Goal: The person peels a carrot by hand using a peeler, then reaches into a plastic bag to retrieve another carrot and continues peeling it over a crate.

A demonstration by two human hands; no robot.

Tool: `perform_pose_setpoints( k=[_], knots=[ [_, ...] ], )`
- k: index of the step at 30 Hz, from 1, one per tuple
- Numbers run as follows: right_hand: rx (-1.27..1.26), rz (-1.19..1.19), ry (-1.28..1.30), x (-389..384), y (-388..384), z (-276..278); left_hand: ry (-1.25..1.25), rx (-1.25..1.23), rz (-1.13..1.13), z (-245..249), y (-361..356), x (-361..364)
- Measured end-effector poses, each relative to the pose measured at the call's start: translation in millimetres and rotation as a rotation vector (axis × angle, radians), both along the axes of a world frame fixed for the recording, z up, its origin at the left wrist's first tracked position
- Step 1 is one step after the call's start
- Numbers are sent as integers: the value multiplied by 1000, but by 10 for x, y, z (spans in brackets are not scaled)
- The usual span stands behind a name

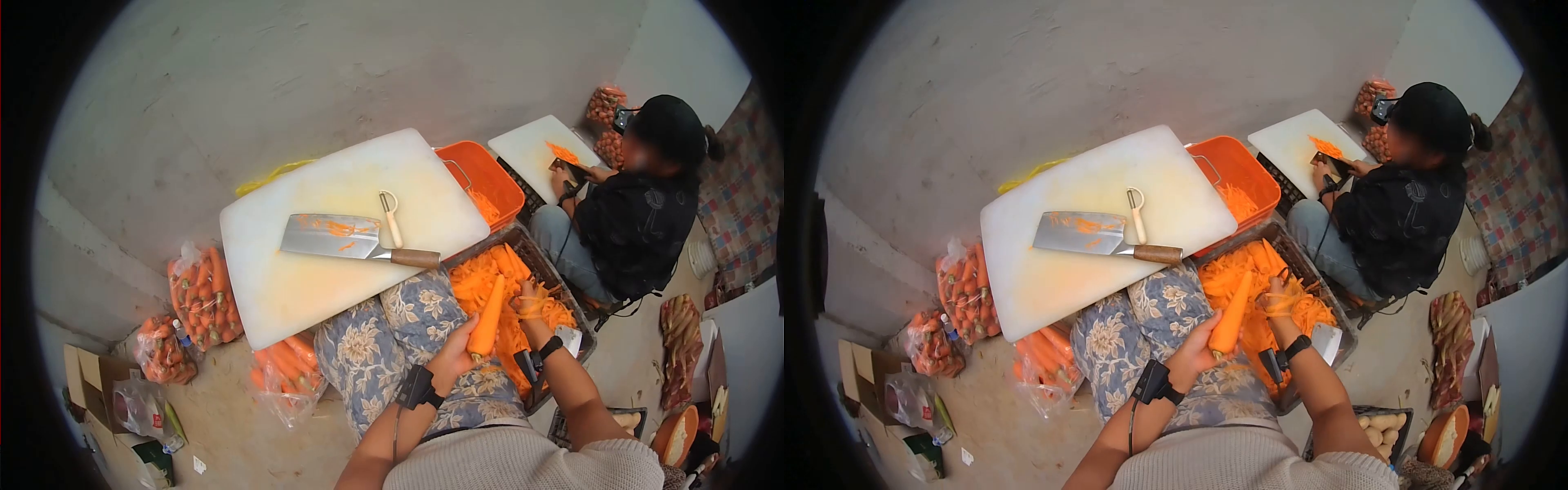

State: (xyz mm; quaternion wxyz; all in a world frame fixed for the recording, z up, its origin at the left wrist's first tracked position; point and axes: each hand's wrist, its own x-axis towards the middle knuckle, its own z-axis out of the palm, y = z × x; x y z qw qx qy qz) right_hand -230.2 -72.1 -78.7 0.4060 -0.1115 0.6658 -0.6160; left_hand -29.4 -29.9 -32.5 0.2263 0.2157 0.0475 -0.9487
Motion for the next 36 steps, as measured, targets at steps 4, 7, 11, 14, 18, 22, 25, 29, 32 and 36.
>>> perform_pose_setpoints(
  k=[4, 7, 11, 14, 18, 22, 25, 29, 32, 36],
  knots=[
    [-110, 83, 72, 651, 299, 690, 45, -121, 73, -146, 44, -48],
    [-269, 221, 351, 1002, 586, 783, -13, -122, 121, -47, 50, -89],
    [-273, 245, 512, 1071, 620, 786, -58, -180, 48, 38, 47, -69],
    [-174, 320, 509, 914, 537, 624, -127, -242, 54, -30, 66, -119],
    [-99, 318, 640, 809, 423, 422, -182, -222, 69, 25, 44, -149],
    [-78, 204, 450, 519, 208, 388, -323, -302, 0, 92, 70, -140],
    [-76, 171, 316, 556, 121, 584, -362, -331, 13, 133, 72, -154],
    [-165, 199, 348, 477, 69, 411, -366, -327, 20, 118, 50, -152],
    [6, 238, 325, 345, 20, 414, -357, -308, 10, 143, 42, -146],
    [190, 221, 480, 172, -111, 250, -337, -327, -31, 132, 33, -129]
  ],
)
